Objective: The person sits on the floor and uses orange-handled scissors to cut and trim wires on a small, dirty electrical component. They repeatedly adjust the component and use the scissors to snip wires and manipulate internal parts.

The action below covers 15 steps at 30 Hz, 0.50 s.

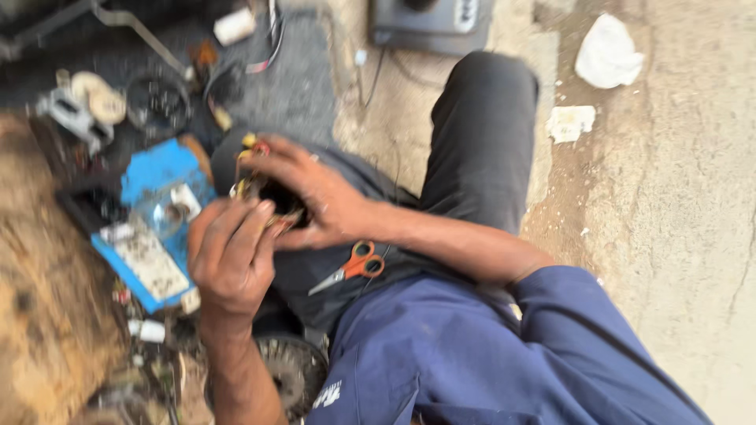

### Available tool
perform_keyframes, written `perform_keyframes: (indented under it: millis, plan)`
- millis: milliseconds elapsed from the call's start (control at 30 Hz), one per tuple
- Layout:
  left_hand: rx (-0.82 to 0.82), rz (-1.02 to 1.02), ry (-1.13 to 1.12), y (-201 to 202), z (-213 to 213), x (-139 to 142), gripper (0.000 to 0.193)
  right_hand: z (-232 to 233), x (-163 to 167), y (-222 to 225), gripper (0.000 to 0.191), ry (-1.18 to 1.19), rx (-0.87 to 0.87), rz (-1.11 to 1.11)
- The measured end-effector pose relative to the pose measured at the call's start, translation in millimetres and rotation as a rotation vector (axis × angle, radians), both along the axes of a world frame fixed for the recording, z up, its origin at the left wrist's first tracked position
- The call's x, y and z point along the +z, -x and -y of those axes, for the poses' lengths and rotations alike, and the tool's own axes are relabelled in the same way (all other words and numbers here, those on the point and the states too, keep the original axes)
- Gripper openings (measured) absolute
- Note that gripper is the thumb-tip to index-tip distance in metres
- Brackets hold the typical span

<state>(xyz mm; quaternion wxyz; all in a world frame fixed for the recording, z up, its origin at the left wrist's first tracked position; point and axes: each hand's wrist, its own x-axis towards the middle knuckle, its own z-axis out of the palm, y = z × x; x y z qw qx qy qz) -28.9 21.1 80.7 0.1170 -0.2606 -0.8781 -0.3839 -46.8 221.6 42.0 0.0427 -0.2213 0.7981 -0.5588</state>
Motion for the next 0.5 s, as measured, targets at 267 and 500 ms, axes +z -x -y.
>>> perform_keyframes:
  millis: [267, 500]
  plan:
    - [0.039, 0.061, -0.358, -2.6, 2.7, -9.9, 0.049, -10.0, -11.8, 27.4, 0.094, 0.152, 0.045, 0.167]
    - [0.098, 0.003, -0.146, 5.4, 5.3, -0.8, 0.052, -19.2, 9.6, 38.9, 0.091, -0.11, 0.077, 0.04]
